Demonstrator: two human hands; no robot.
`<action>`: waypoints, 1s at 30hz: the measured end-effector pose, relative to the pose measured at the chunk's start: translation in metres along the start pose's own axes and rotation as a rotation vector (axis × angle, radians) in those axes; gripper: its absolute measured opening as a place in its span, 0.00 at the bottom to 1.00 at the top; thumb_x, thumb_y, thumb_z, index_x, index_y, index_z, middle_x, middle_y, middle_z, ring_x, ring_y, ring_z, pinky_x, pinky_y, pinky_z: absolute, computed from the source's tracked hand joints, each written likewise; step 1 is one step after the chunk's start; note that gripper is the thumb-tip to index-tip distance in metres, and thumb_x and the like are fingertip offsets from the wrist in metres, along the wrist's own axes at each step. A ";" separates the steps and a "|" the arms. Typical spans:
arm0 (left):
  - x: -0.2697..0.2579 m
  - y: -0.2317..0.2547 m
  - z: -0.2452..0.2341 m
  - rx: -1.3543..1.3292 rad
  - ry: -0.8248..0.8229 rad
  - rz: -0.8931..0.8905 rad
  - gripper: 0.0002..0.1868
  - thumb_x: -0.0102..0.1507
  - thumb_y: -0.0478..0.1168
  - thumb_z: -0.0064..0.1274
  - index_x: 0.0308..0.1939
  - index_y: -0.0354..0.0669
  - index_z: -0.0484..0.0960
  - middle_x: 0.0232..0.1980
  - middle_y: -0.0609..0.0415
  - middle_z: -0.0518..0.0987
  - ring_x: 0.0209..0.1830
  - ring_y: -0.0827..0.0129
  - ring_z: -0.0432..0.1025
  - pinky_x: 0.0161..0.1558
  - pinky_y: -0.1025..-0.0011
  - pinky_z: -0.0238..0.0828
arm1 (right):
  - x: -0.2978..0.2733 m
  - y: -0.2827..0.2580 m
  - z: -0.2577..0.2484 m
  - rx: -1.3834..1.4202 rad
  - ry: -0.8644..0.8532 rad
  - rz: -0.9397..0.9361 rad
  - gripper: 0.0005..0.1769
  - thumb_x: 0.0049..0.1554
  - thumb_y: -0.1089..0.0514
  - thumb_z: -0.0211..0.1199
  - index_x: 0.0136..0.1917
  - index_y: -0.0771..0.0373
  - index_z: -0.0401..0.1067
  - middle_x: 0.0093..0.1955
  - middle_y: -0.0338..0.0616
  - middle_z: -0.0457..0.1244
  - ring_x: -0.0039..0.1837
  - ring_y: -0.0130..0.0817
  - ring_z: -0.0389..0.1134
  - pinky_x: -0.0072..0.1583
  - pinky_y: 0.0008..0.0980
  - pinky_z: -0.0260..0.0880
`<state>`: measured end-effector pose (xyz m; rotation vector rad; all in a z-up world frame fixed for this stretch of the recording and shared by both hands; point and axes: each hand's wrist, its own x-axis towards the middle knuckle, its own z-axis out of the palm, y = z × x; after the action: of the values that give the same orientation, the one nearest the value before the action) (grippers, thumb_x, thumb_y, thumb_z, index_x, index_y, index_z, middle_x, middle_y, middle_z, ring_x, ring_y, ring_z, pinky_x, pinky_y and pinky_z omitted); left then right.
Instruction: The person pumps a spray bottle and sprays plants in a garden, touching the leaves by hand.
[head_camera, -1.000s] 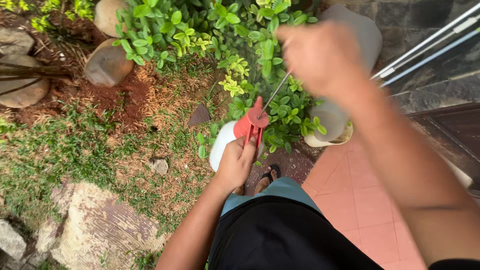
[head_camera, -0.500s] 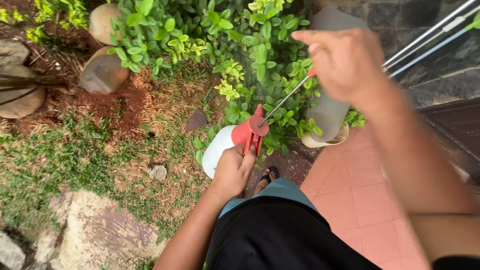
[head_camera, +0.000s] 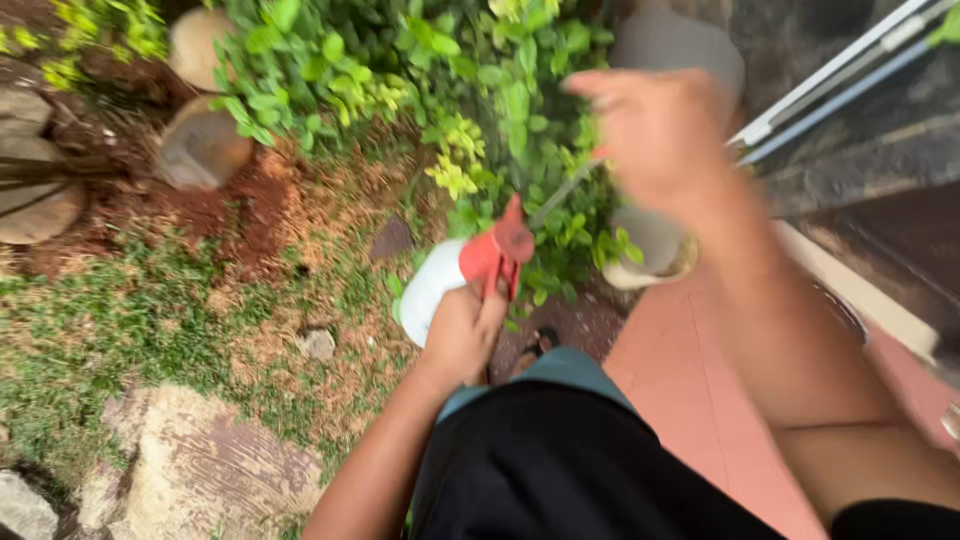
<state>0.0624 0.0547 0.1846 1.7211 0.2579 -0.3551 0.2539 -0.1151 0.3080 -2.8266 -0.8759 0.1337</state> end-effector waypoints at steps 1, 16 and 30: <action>0.003 -0.002 0.002 -0.001 -0.002 0.003 0.22 0.68 0.49 0.43 0.30 0.33 0.76 0.21 0.35 0.71 0.22 0.45 0.71 0.29 0.53 0.66 | 0.007 -0.009 0.021 -0.160 0.022 -0.082 0.18 0.56 0.59 0.57 0.57 0.59 0.79 0.48 0.54 0.71 0.45 0.50 0.72 0.46 0.47 0.71; -0.006 0.039 -0.013 -0.180 -0.166 -0.201 0.21 0.68 0.48 0.38 0.29 0.36 0.74 0.16 0.46 0.70 0.12 0.54 0.68 0.21 0.55 0.64 | -0.004 -0.019 -0.082 0.128 0.059 0.120 0.20 0.65 0.59 0.49 0.61 0.54 0.80 0.37 0.50 0.69 0.41 0.40 0.75 0.47 0.37 0.73; 0.001 0.009 0.004 0.020 0.050 0.187 0.20 0.68 0.46 0.43 0.29 0.33 0.76 0.21 0.40 0.74 0.22 0.46 0.71 0.29 0.55 0.67 | -0.020 -0.022 -0.045 0.169 0.161 0.008 0.20 0.58 0.60 0.54 0.60 0.57 0.80 0.40 0.54 0.70 0.39 0.45 0.73 0.45 0.43 0.74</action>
<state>0.0659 0.0487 0.1921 1.7597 0.1281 -0.1776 0.2317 -0.1151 0.3572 -2.6410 -0.7801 -0.0179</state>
